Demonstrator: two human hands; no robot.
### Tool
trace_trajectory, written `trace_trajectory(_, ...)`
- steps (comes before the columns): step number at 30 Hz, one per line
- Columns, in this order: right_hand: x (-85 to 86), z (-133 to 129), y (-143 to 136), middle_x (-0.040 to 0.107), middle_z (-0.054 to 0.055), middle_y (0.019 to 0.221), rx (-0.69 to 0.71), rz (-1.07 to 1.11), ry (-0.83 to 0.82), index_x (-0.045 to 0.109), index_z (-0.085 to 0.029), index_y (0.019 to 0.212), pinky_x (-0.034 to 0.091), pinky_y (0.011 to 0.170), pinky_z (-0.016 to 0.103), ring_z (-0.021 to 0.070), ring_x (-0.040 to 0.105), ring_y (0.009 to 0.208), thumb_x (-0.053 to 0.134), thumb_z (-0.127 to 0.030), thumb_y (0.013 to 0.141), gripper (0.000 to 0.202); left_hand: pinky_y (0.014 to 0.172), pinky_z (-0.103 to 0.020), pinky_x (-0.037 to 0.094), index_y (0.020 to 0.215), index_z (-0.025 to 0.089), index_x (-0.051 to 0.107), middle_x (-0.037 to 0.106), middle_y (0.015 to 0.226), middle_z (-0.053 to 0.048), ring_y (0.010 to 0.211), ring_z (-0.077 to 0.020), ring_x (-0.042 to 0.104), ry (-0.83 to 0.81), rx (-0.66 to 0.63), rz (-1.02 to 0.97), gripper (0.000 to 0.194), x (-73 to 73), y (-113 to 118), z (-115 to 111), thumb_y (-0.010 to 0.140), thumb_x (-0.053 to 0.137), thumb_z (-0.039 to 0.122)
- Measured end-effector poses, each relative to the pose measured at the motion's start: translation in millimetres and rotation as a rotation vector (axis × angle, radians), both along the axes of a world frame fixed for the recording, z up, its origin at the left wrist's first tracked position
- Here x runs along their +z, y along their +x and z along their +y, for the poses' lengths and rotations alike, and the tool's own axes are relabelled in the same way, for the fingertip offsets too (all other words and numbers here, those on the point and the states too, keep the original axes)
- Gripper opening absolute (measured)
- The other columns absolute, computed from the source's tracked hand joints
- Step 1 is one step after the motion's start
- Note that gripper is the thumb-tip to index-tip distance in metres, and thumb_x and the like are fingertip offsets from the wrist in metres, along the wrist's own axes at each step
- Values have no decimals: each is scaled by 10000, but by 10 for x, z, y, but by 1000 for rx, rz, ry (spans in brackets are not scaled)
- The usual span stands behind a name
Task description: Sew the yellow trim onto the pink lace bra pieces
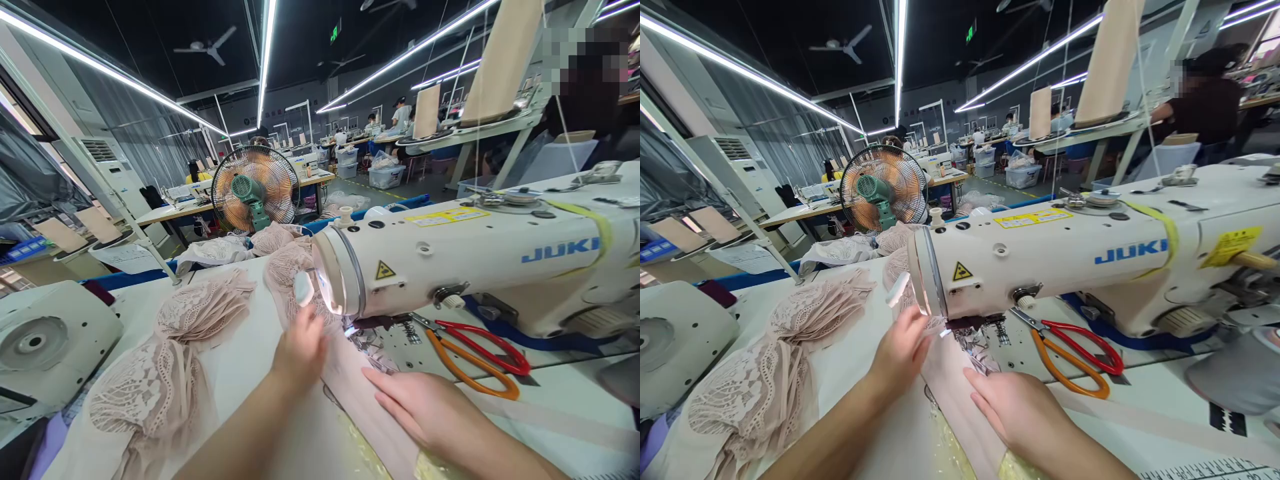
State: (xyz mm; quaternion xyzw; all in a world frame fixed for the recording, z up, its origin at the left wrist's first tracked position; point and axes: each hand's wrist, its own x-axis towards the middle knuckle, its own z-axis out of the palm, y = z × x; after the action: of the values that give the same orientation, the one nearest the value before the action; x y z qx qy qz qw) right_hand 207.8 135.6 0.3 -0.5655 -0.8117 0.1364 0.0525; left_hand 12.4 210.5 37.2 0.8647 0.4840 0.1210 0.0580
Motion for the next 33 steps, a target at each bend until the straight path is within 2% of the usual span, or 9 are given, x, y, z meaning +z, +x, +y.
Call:
trace_trajectory(2,12,-9,24,669,79,773,12,69,-14,597,-197,1061,307,531,304,253,616,672,260,-295,923,377,770,-300,516,1022,173,568,584,1104,-106,958,-206,590,-41,-193,74,213,-15,103,-212,875,416,201)
trace_trajectory(4,34,-21,67,651,60,755,34,134,-28,601,-201,905,321,539,289,219,594,651,288,-287,912,324,628,-288,513,954,175,572,608,962,-77,800,-200,596,-38,-339,201,198,-65,165,-367,852,499,329)
trace_trajectory(6,71,-35,124,643,44,765,76,175,-44,598,-216,885,332,556,277,203,585,664,319,-284,903,288,578,-294,492,965,167,573,602,946,-66,753,-201,576,14,-421,284,339,-128,172,-436,809,566,468)
trace_trajectory(8,118,-49,181,637,38,773,113,181,-75,611,-234,945,339,570,271,200,584,682,334,-289,901,286,588,-300,485,1007,163,575,593,999,-63,770,-200,566,56,-466,320,438,-172,142,-438,799,561,548)
trace_trajectory(13,203,-67,260,626,41,769,139,140,-138,636,-235,1001,336,579,266,195,576,693,369,-312,908,293,604,-316,481,1114,182,556,564,1083,-55,818,-201,557,35,-481,383,462,-131,69,-373,844,492,553)
trace_trajectory(18,144,-55,284,637,41,787,144,143,-137,638,-243,1050,338,572,257,185,574,687,376,-336,922,306,639,-345,493,1130,205,544,557,1118,-42,854,-213,548,14,-455,411,408,-52,53,-304,848,518,498)
trace_trajectory(26,36,-64,308,664,42,753,106,183,-26,661,-266,1042,375,569,259,195,583,651,415,-319,900,289,665,-344,469,1167,245,536,558,1190,-44,892,-223,549,62,-457,378,347,-125,-21,-119,860,524,405)
trace_trajectory(33,44,-49,284,690,67,935,112,177,-49,627,-274,1132,433,629,282,225,634,767,388,-309,897,337,719,-347,440,1143,278,567,581,1172,-38,917,-226,557,101,-432,343,286,-153,-98,42,869,530,350)
